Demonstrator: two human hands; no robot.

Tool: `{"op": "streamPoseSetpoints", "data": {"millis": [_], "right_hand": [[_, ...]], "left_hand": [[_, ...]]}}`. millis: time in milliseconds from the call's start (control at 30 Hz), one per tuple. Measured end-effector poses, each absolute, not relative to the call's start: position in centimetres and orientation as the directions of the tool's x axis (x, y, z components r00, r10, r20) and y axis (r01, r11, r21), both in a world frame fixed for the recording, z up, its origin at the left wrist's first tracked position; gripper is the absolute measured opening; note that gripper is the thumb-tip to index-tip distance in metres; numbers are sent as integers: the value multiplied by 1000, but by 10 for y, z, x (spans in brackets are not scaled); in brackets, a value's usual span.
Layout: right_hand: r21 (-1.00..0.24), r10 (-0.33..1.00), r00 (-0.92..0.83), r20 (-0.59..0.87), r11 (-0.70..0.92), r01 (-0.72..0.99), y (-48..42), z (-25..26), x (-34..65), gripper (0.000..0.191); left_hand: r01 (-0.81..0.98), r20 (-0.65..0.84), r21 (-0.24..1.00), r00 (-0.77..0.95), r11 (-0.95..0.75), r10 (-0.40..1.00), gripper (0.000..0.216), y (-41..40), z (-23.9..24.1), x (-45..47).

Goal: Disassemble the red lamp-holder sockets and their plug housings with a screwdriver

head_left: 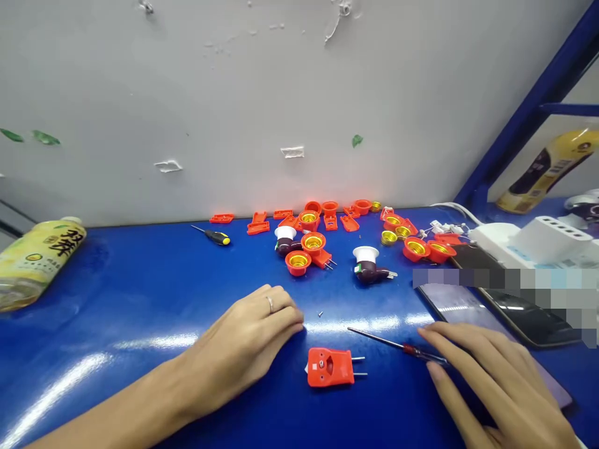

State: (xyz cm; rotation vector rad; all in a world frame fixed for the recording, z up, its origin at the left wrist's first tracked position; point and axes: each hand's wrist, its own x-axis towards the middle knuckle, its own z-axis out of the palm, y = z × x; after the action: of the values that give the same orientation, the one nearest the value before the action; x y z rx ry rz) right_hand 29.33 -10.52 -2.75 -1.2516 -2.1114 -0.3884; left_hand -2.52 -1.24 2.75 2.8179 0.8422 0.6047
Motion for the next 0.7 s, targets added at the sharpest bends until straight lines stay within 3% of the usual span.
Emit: {"op": "streamPoseSetpoints", "data": {"millis": [133, 533, 700], "right_hand": [[-89, 713, -332, 618, 483, 871, -108, -30, 294, 32], [-135, 742, -272, 613, 438, 889, -107, -31, 290, 32], [-139, 747, -270, 607, 434, 890, -107, -30, 290, 32]], "left_hand": [[428, 295, 307, 806, -850, 513, 27, -34, 41, -12], [430, 222, 202, 855, -880, 469, 37, -38, 41, -7], [390, 177, 98, 899, -916, 401, 36, -41, 45, -2]]}}
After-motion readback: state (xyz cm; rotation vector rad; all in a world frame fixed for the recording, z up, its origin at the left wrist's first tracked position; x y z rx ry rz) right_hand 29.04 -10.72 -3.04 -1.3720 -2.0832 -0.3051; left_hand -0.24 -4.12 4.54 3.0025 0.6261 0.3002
